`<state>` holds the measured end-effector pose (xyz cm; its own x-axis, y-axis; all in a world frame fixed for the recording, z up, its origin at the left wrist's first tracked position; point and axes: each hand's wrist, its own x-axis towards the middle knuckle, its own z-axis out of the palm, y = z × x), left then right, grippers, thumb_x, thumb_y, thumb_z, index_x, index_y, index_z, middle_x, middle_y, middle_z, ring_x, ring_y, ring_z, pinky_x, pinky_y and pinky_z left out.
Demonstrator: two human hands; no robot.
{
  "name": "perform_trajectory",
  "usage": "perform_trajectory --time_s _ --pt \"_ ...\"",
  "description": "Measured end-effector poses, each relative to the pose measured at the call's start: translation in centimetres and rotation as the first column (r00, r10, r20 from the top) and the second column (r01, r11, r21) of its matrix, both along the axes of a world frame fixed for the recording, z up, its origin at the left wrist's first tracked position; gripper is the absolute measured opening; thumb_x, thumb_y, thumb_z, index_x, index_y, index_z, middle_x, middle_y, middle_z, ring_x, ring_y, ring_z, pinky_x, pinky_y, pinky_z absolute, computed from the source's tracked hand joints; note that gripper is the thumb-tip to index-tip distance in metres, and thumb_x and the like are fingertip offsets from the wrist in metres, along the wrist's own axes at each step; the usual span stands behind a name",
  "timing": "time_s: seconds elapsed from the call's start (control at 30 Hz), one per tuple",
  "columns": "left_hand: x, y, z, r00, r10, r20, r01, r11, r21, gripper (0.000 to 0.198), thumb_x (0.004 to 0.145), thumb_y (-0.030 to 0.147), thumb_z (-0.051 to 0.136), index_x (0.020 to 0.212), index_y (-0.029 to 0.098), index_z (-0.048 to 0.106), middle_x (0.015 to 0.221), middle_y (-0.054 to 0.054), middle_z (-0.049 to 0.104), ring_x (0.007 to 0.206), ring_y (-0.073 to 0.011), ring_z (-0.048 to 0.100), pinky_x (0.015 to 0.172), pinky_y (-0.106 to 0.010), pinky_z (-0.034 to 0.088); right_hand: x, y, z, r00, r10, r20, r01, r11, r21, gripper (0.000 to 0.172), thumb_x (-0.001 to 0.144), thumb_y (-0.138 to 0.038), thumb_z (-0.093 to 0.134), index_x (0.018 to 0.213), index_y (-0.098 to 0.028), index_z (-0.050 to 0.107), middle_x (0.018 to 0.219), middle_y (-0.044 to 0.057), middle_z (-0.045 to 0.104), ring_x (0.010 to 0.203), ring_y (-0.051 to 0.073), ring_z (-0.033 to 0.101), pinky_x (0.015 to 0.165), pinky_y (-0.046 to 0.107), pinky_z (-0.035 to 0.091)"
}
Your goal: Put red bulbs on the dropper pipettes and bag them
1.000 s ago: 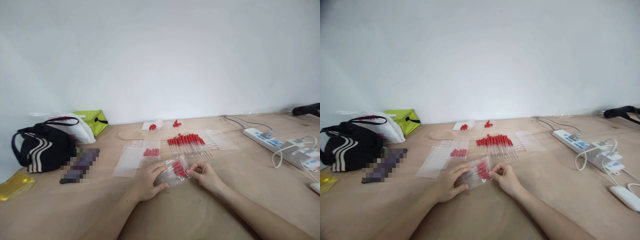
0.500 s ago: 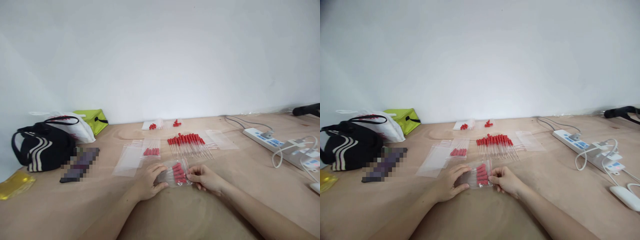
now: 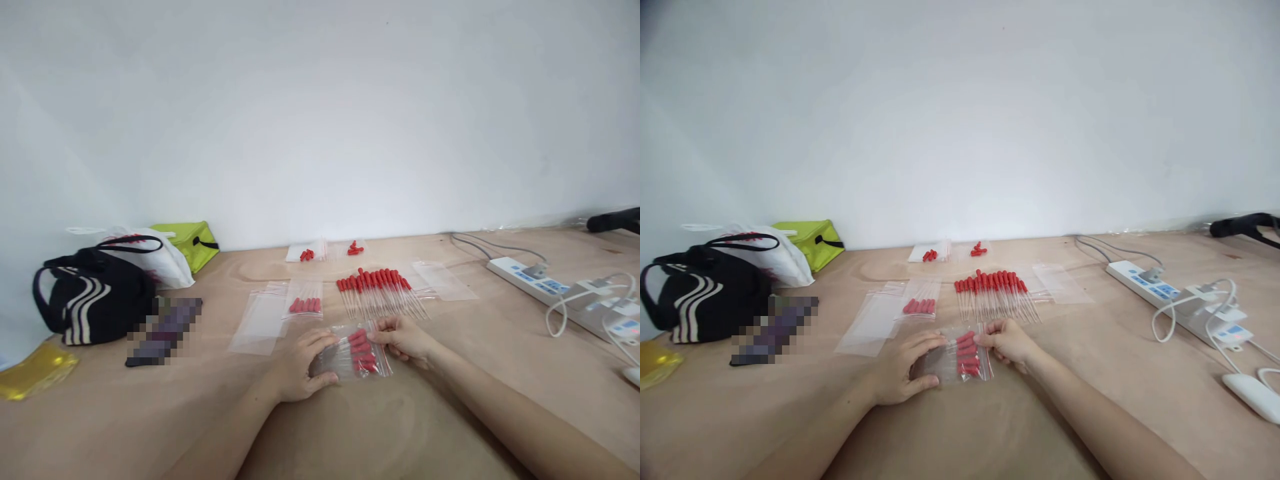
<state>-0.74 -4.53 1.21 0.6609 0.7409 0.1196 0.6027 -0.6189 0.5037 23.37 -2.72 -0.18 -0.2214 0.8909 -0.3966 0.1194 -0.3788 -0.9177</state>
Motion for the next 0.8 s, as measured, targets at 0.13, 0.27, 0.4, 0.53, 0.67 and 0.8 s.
perform_trajectory --time_s 0.13,0.27,0.4,0.53,0.67,0.8 --pt "-0.2 0.0 -0.2 1.000 -0.006 -0.003 0.006 0.999 -0.038 0.055 0.072 0.038 0.060 0.123 0.024 0.045 0.125 -0.008 0.049 0.117 -0.0252 0.042 0.098 -0.043 0.033 -0.4 -0.4 0.6 0.988 0.091 -0.129 -0.080 0.993 0.082 0.025 0.056 -0.033 0.072 0.056 -0.016 0.054 0.039 -0.008 0.045 0.034 0.004 0.037 0.036 0.016 0.029" --pt "-0.2 0.1 -0.3 0.999 0.027 0.041 -0.026 0.999 -0.025 0.053 0.072 0.034 0.060 0.122 0.025 0.044 0.127 -0.007 0.045 0.116 -0.0243 0.042 0.097 -0.041 0.034 -0.9 -1.2 0.6 0.901 0.077 -0.427 -0.054 0.996 0.066 0.025 0.060 -0.036 0.071 0.069 -0.016 0.058 0.065 0.000 0.063 0.060 0.011 0.058 0.061 0.025 0.046" --pt "0.1 0.4 -0.8 0.914 0.309 0.264 -0.334 0.941 0.055 0.044 0.073 0.034 0.058 0.114 0.021 0.047 0.110 -0.008 0.051 0.100 -0.0218 0.051 0.087 -0.039 0.043 -1.1 -1.1 0.3 0.811 -0.008 -0.585 0.046 0.998 0.051 0.024 0.066 -0.035 0.066 0.080 -0.017 0.059 0.072 0.003 0.065 0.067 0.016 0.062 0.065 0.032 0.048" --pt "1.0 0.3 -1.4 0.688 0.581 0.435 -0.464 0.813 -0.351 0.058 0.080 0.045 0.047 0.127 0.019 0.028 0.073 0.000 0.055 0.060 -0.0136 0.057 0.059 -0.031 0.050 -1.8 -1.2 0.0 0.722 -0.068 -0.689 0.146 0.988 0.056 0.026 0.066 -0.029 0.067 0.089 -0.019 0.058 0.080 0.005 0.067 0.079 0.018 0.063 0.072 0.033 0.048" --pt "2.7 -0.7 -1.3 0.571 0.598 0.562 -0.075 0.720 -0.690 0.065 0.078 0.051 0.048 0.132 0.026 0.022 0.085 -0.003 0.062 0.074 -0.0148 0.062 0.070 -0.032 0.050 -3.1 -2.4 0.0 0.719 -0.022 -0.695 0.068 0.997 0.039 0.032 0.065 -0.029 0.069 0.092 -0.018 0.057 0.085 0.005 0.066 0.081 0.018 0.063 0.075 0.033 0.047" --pt "3.5 -1.4 -1.1 0.497 0.644 0.582 -0.021 0.680 -0.733 0.049 0.067 0.047 0.064 0.103 0.017 0.052 0.087 -0.004 0.064 0.074 -0.0151 0.062 0.069 -0.029 0.049 -3.6 -3.4 -0.2 0.816 0.123 -0.564 -0.098 0.992 0.074 0.036 0.058 -0.030 0.075 0.086 -0.016 0.056 0.078 0.002 0.065 0.072 0.014 0.062 0.069 0.029 0.048"
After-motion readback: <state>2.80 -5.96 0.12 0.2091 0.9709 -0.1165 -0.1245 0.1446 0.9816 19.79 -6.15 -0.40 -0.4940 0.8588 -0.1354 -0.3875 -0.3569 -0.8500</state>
